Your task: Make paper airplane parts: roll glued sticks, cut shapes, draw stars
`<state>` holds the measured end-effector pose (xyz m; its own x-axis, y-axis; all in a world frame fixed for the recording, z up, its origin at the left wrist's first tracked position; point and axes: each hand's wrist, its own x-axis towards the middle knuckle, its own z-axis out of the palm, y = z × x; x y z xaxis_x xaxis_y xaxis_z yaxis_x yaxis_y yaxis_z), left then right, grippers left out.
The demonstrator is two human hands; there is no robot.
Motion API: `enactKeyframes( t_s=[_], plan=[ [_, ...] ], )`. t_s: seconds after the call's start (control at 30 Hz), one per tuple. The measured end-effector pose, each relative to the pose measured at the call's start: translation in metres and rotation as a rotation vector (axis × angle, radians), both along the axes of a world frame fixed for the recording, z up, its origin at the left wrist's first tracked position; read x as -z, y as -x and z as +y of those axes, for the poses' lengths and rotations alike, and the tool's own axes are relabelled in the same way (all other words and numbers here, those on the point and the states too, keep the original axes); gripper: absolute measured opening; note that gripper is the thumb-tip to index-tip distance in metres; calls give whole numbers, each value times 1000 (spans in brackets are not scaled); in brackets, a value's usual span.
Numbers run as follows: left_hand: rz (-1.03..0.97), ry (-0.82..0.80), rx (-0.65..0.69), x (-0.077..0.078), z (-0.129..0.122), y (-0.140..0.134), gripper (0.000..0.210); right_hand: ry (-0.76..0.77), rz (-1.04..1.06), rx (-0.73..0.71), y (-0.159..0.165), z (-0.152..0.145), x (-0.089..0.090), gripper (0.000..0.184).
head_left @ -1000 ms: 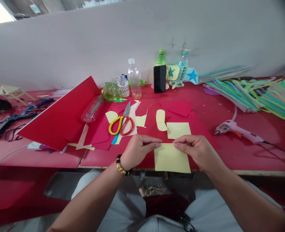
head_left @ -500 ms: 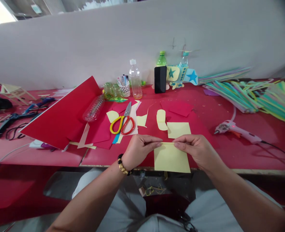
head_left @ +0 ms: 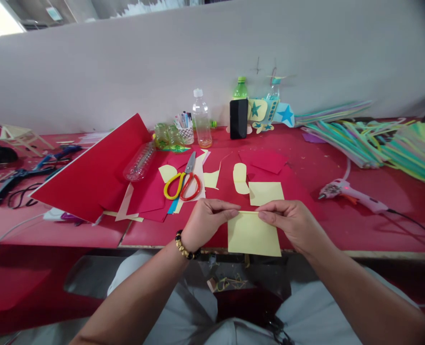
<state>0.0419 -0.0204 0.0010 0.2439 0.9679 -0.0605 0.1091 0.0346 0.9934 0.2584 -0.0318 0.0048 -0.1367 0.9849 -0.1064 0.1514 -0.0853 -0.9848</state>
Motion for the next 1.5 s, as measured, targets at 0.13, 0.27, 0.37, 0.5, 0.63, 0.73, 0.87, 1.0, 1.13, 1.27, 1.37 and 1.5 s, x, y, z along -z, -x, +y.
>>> enactKeyframes(
  t_s=[0.13, 0.27, 0.37, 0.5, 0.63, 0.73, 0.87, 1.0, 1.13, 1.27, 1.37, 1.5],
  plan=[
    [-122, 63, 11, 2, 0, 0, 24, -20, 24, 12, 0, 0, 1, 24],
    [-147, 64, 6, 2, 0, 0, 23, -23, 38, 31, 1, 0, 4, 24],
    [-126, 58, -2, 2, -1, 0, 22, -6, 53, 40, 2, 0, 6, 24],
    [-86, 43, -11, 2, -2, -2, 21, 6, 74, 59, 4, 1, 7, 21],
    [-49, 34, -8, 2, -2, -5, 25, 2, 80, 71, 4, 1, 6, 21],
    [-31, 41, -18, 2, -3, -6, 26, 4, 87, 71, 3, 1, 7, 22],
    [-70, 46, -37, 3, -3, -7, 25, -6, 66, 76, 2, 2, 11, 25],
    [-117, 67, -50, 6, -2, -7, 21, 1, 55, 72, 2, 3, 14, 26],
    [-156, 103, -56, 5, -1, -8, 18, 2, 50, 48, 4, 3, 10, 24],
    [-188, 123, -67, 4, -1, -8, 17, -36, -6, 36, 3, 2, 6, 22],
    [-201, 131, -61, 5, -1, -8, 16, -52, 2, 43, 2, 2, 8, 20],
    [-219, 142, -59, 6, -1, -9, 15, -53, 22, 70, 3, 2, 10, 19]
  ],
)
